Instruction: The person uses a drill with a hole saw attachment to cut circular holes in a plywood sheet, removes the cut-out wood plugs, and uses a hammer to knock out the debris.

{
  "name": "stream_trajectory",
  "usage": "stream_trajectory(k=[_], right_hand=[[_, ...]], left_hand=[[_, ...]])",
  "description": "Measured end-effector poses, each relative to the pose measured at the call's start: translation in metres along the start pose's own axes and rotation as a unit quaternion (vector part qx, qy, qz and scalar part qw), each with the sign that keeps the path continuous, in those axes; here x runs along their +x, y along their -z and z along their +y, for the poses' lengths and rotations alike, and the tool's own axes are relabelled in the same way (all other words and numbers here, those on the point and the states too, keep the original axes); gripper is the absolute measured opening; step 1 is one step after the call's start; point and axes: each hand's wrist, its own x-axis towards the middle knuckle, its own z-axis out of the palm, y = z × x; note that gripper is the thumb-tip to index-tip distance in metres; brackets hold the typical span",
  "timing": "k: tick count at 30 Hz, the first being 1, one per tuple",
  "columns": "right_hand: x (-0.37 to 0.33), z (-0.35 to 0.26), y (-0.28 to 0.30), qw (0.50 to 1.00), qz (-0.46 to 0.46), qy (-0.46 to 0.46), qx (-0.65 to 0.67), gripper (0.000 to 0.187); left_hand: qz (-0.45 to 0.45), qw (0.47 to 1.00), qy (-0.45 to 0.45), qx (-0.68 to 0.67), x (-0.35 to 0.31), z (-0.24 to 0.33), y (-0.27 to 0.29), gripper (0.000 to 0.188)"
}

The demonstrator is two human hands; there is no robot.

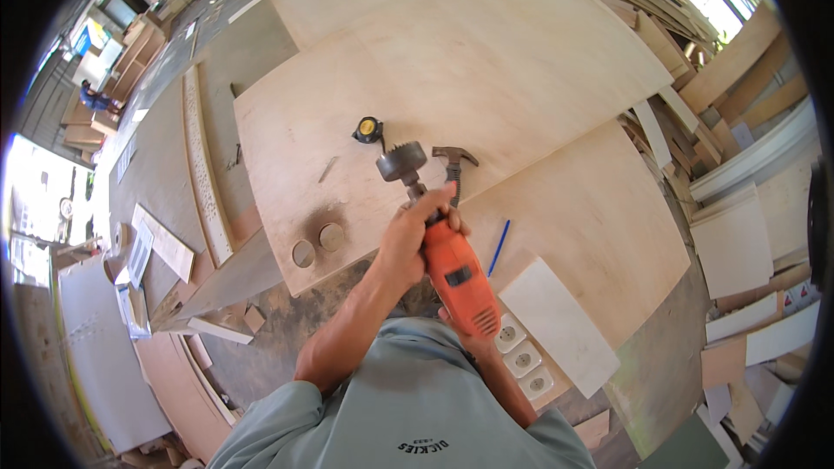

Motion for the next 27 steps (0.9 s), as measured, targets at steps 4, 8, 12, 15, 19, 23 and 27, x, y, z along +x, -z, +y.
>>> stream_trajectory(k=[4,8,12,15,19,23,27], right_hand=[[-0.007,-0.002,0.001,0.989,-0.114,-0.050,-0.084,0.054],[-0.025,0.006,-0.004,0.977,-0.119,-0.174,0.038,0.039],[-0.028,0.010,-0.008,0.958,-0.115,-0.235,0.119,0.035],[-0.030,0.016,-0.009,0.966,-0.118,-0.213,0.084,0.038],[-0.029,0.015,-0.016,0.975,-0.103,-0.170,0.103,0.041],[-0.028,0.026,-0.019,0.992,-0.107,-0.029,-0.053,0.041],[-0.028,0.026,-0.017,0.990,-0.089,0.040,-0.100,0.040]], left_hand=[[-0.041,0.998,-0.033,0.021,-0.031,-0.007,0.002,0.023],[-0.046,0.998,-0.033,0.038,-0.050,0.001,0.010,0.025],[-0.030,0.998,-0.048,0.032,-0.056,0.003,0.021,0.026],[-0.009,0.998,-0.052,0.044,-0.061,0.004,0.025,0.026],[0.009,0.996,-0.070,0.062,-0.067,0.008,0.031,0.025],[0.015,0.995,-0.068,0.069,-0.069,0.011,0.030,0.025],[0.037,0.996,-0.074,0.025,-0.067,0.007,0.028,0.025]])
